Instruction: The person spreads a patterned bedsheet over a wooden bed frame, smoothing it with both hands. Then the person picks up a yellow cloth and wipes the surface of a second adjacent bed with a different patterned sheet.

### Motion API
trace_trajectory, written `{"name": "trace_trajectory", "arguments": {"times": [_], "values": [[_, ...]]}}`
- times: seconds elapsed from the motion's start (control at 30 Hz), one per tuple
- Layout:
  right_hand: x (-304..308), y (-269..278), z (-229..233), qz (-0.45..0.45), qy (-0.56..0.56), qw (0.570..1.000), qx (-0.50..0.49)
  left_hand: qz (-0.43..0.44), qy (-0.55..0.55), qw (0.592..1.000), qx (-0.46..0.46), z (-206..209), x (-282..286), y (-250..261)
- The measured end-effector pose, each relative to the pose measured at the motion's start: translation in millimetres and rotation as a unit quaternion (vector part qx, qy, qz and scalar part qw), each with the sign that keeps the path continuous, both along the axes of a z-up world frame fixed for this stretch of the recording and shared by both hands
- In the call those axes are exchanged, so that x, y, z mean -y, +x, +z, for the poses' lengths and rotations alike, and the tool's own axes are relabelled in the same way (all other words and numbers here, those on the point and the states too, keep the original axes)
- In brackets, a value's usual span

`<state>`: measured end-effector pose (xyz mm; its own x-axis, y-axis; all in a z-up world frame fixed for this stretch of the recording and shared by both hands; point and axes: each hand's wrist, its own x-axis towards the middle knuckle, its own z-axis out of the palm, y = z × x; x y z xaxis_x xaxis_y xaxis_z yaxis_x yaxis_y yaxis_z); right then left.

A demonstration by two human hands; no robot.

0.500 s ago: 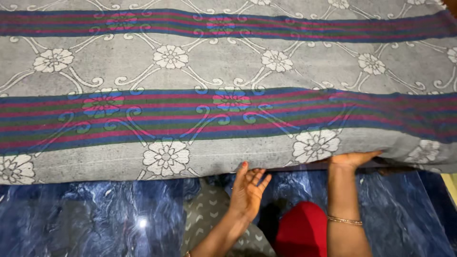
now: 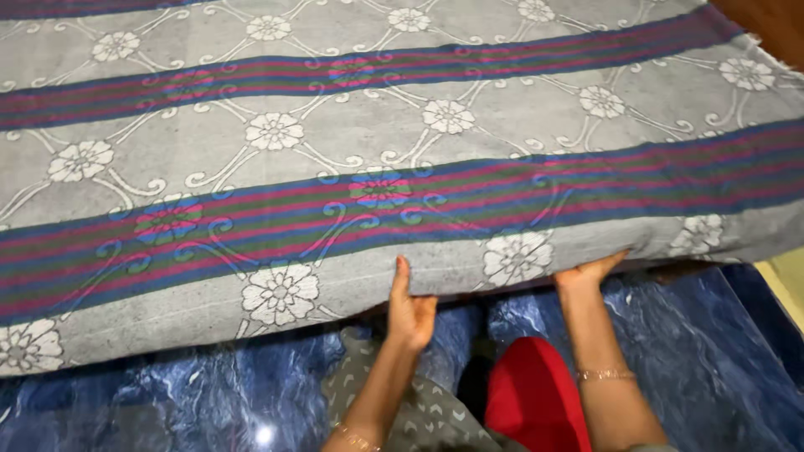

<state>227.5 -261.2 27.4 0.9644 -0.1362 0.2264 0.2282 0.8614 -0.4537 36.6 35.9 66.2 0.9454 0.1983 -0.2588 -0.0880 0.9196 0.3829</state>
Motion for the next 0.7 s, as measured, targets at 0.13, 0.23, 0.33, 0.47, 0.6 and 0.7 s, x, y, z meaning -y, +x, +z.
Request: {"name": "trace_trajectory", "arguments": {"times": [0.13,0.23,0.33,0.47,0.6,0.7], "values": [[47,-27,-20,0.075,-0.070,0.974,-0.202,-0.146,0.061,0.983,-0.097,-28,-27,-24],[69,-43,-8,0.081,-0.017,0.940,-0.330,-0.157,0.044,0.981,-0.101,-59,-34,-42],[71,-51,13,0.094,-0.015,0.958,-0.270,0.000,-0.014,0.999,0.030,-93,-13,-54],[59,-37,29,0.138,-0.065,0.968,-0.201,0.118,-0.103,0.986,-0.054,-128,-3,-33],[64,-25,29,0.161,-0.074,0.967,-0.181,0.065,-0.036,0.994,-0.077,-154,-9,-22],[70,-22,23,0.170,-0.069,0.966,-0.182,0.118,0.016,0.992,0.048,-155,-13,-17]]}}
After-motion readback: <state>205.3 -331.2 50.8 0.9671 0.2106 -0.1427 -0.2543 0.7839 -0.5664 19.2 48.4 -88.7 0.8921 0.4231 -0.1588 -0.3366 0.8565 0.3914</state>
